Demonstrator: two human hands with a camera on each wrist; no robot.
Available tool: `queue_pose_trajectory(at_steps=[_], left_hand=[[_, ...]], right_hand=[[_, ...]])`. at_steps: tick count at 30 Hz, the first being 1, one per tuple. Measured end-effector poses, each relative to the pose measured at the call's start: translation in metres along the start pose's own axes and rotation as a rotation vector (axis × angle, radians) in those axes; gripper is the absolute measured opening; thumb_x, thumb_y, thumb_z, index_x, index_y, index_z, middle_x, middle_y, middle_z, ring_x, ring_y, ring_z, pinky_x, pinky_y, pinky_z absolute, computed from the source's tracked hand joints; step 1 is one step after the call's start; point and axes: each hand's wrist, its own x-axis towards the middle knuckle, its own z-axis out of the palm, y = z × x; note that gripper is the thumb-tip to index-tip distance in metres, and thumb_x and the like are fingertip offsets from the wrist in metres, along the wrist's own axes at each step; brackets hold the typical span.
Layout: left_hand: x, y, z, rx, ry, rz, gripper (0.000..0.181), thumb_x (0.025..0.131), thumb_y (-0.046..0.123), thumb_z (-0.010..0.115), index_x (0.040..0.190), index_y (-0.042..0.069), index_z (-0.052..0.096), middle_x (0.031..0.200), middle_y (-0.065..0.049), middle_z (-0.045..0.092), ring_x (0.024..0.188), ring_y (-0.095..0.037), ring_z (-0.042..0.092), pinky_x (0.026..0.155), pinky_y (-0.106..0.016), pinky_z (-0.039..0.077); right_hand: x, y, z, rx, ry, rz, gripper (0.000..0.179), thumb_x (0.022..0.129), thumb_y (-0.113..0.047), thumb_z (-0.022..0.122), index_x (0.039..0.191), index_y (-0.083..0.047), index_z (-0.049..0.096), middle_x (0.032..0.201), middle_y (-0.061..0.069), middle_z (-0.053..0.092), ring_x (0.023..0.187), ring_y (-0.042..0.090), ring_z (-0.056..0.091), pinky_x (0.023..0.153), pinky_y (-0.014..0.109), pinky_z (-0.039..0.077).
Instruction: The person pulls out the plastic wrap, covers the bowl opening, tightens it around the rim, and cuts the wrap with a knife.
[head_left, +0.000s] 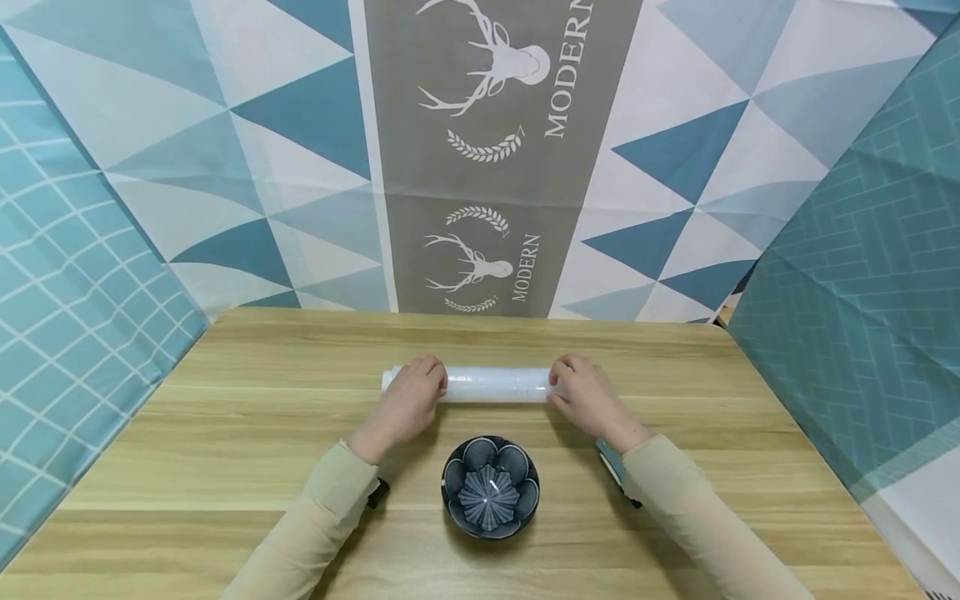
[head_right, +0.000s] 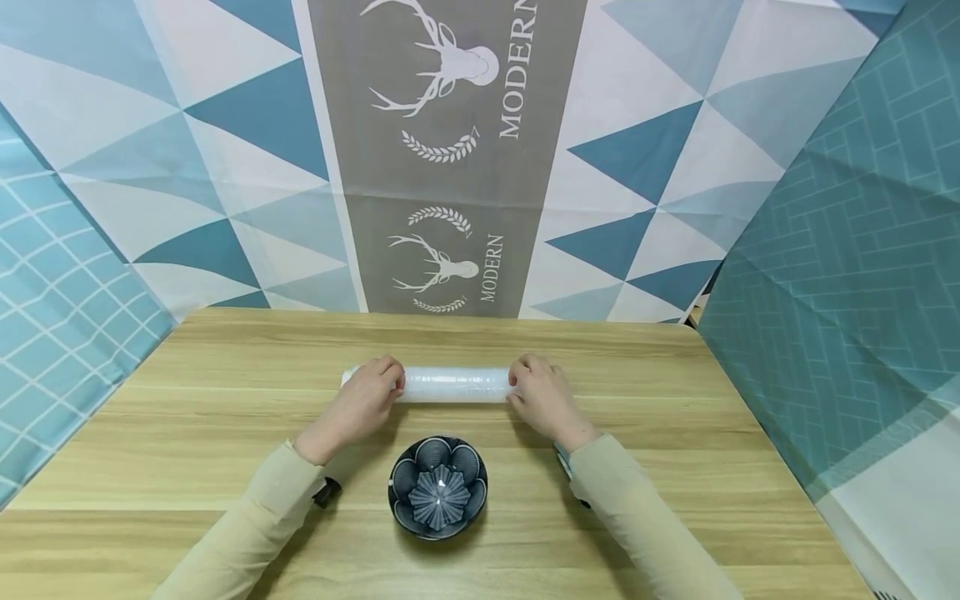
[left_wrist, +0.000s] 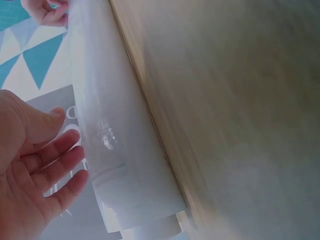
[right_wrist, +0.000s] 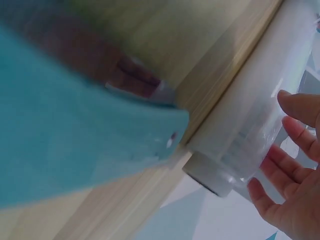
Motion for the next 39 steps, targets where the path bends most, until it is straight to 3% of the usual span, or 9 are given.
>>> queue_pose_trajectory(at_steps=[7,12,18,23,27,39], left_hand=[[0.0,0.002,-0.002,-0.01,0.024,-0.01,0.015,0.09,-0.009,0.063,0.087,0.002,0.053,0.086,-0.011,0.056,0.079,-0.029,0.056,0.074,-0.044,0.051],[0.0,0.003,-0.005,-0.04,0.009,-0.028,0.016,0.094,-0.005,0.063,0.087,0.003,0.05,0.081,-0.008,0.056,0.075,-0.026,0.056,0.072,-0.043,0.052],[0.0,0.004,-0.009,-0.083,-0.022,-0.071,0.013,0.095,-0.005,0.062,0.091,0.003,0.052,0.08,-0.009,0.058,0.074,-0.027,0.059,0.071,-0.044,0.054],[0.0,0.005,-0.011,-0.106,-0.046,-0.094,0.011,0.096,-0.004,0.061,0.093,0.002,0.053,0.081,-0.009,0.06,0.077,-0.027,0.06,0.072,-0.044,0.055],[-0.001,0.005,-0.012,-0.119,-0.06,-0.105,0.009,0.097,-0.002,0.06,0.094,0.003,0.053,0.08,-0.01,0.06,0.077,-0.027,0.061,0.072,-0.044,0.056],[-0.006,0.007,-0.015,-0.153,-0.082,-0.132,0.004,0.099,0.0,0.058,0.099,0.002,0.055,0.08,-0.011,0.063,0.075,-0.027,0.063,0.07,-0.042,0.058]], right_hand=[[0.01,-0.005,0.002,0.028,-0.016,0.06,0.021,0.092,-0.012,0.075,0.106,-0.001,0.064,0.11,0.02,0.066,0.104,0.04,0.065,0.09,0.059,0.052],[0.014,-0.006,0.003,0.057,0.005,0.091,0.009,0.095,-0.009,0.071,0.099,-0.005,0.065,0.106,0.017,0.066,0.1,0.038,0.065,0.084,0.059,0.052],[0.016,-0.006,0.004,0.018,0.017,0.098,0.008,0.096,-0.006,0.069,0.094,-0.004,0.062,0.097,0.014,0.065,0.092,0.035,0.066,0.079,0.055,0.052],[0.018,-0.009,0.005,0.016,-0.004,0.119,0.012,0.097,-0.012,0.069,0.105,-0.005,0.063,0.109,0.017,0.068,0.103,0.038,0.067,0.085,0.058,0.053],[0.019,-0.011,0.007,0.018,0.017,0.103,0.009,0.096,-0.013,0.071,0.1,-0.009,0.064,0.114,0.015,0.069,0.105,0.037,0.067,0.083,0.06,0.053],[0.012,-0.016,0.012,0.031,0.099,0.03,0.016,0.093,-0.002,0.07,0.088,-0.005,0.056,0.091,0.012,0.06,0.08,0.031,0.061,0.069,0.05,0.053]])
